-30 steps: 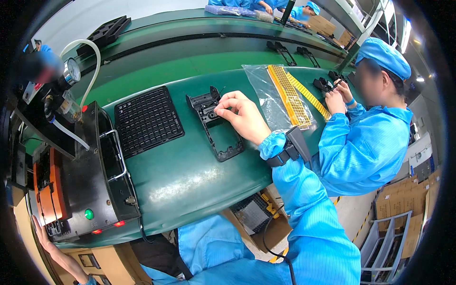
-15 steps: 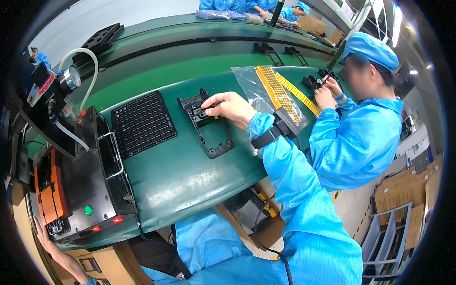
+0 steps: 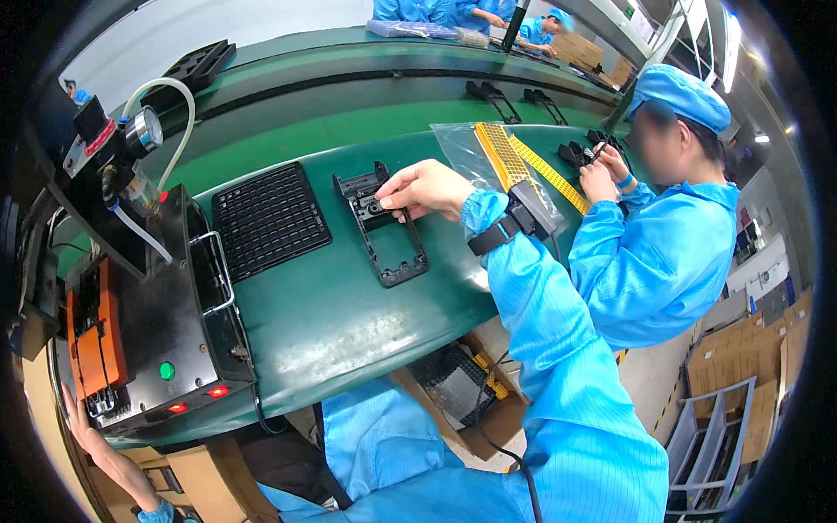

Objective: The worker is assembling and heat-sealing plastic housings for electronics, then packing them into cardboard boxes.

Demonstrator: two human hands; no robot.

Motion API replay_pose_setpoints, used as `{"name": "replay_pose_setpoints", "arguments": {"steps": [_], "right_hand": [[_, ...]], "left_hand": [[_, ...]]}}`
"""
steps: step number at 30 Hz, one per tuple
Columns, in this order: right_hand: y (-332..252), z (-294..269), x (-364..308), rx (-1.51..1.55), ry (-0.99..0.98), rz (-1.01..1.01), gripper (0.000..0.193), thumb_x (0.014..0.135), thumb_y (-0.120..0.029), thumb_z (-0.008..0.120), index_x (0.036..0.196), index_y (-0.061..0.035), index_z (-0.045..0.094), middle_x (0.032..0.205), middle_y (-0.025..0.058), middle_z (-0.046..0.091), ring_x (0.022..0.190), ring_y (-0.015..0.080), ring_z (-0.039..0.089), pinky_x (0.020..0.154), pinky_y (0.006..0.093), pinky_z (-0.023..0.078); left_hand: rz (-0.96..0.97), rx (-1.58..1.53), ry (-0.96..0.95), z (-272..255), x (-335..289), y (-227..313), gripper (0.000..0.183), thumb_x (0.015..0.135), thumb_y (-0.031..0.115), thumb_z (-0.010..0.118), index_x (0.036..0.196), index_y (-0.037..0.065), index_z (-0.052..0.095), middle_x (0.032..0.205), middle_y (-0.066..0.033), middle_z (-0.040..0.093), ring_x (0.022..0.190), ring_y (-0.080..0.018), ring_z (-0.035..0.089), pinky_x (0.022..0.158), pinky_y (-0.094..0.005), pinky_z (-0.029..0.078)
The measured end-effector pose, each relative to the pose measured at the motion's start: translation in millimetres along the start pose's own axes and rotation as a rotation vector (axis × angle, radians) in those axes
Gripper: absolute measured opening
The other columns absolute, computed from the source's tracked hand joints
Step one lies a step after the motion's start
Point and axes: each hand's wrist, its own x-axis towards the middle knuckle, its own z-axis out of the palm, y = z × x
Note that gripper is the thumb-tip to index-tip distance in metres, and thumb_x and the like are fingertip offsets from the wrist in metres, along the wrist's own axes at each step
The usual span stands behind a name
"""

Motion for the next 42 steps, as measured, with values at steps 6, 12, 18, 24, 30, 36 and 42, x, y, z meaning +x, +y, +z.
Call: {"name": "replay_pose_setpoints", "arguments": {"steps": [6,12,18,24,30,36,42], "right_hand": [[9,11,-3,0.234,0.031,0.008,0.018,0.090,-0.006,0.068,0.108,-0.0033,0.069,0.093,0.0027,0.068,0.081,0.0133,0.065,0.073,0.0252,0.054],[5,20,-6,0.101,0.066,-0.059,0.016,0.091,-0.005,0.067,0.106,-0.0020,0.069,0.087,0.0033,0.068,0.074,0.0111,0.064,0.066,0.0245,0.050],[15,15,-22,-0.137,0.216,-0.255,0.023,0.091,-0.019,0.069,0.106,-0.0015,0.071,0.089,0.0077,0.070,0.076,0.0144,0.065,0.066,0.0270,0.051],[25,93,-107,-0.763,0.420,-0.838,0.039,0.084,-0.017,0.071,0.120,-0.0049,0.063,0.118,0.0153,0.058,0.112,0.0360,0.055,0.108,0.0497,0.038],[48,111,-120,-0.650,0.321,-0.647,0.051,0.081,-0.005,0.072,0.127,-0.0015,0.051,0.107,0.0142,0.055,0.104,0.0348,0.056,0.114,0.0558,0.029],[54,113,-124,-0.775,0.453,-0.761,0.034,0.082,-0.006,0.072,0.112,-0.0025,0.055,0.104,0.0142,0.055,0.104,0.0345,0.054,0.109,0.0498,0.036],[32,131,-152,-0.531,0.344,-0.665,0.027,0.080,-0.006,0.073,0.099,0.0012,0.057,0.097,0.0149,0.055,0.091,0.0311,0.052,0.080,0.0365,0.045]], "left_hand": [[-0.025,-0.020,0.019,2,-1,-4,0.058,0.105,0.039,0.019,0.139,0.003,0.050,0.153,-0.0093,0.040,0.144,-0.0261,0.030,0.120,-0.0435,0.019],[-0.026,0.016,0.025,5,-2,-10,0.058,0.105,0.039,0.019,0.140,0.006,0.049,0.153,-0.0092,0.040,0.143,-0.0263,0.031,0.120,-0.0437,0.019],[0.011,0.035,0.012,5,7,-4,0.056,0.105,0.038,0.020,0.141,0.005,0.048,0.153,-0.0101,0.040,0.143,-0.0273,0.033,0.119,-0.0439,0.021],[0.217,-0.080,-0.114,-40,17,32,0.051,0.103,0.031,0.038,0.137,-0.006,0.047,0.147,-0.0250,0.042,0.137,-0.0396,0.040,0.114,-0.0479,0.027],[0.503,-0.217,-0.321,-27,72,59,0.055,0.068,0.028,0.078,0.111,-0.004,0.064,0.120,-0.0168,0.063,0.112,-0.0364,0.060,0.095,-0.0436,0.049],[0.628,-0.150,-0.205,-30,74,62,0.040,0.076,0.017,0.073,0.111,-0.002,0.064,0.111,-0.0166,0.066,0.103,-0.0342,0.064,0.087,-0.0393,0.052],[0.684,-0.249,-0.066,-24,76,58,0.042,0.070,0.017,0.080,0.106,0.000,0.066,0.090,-0.0120,0.062,0.077,-0.0301,0.058,0.068,-0.0390,0.047]]}}
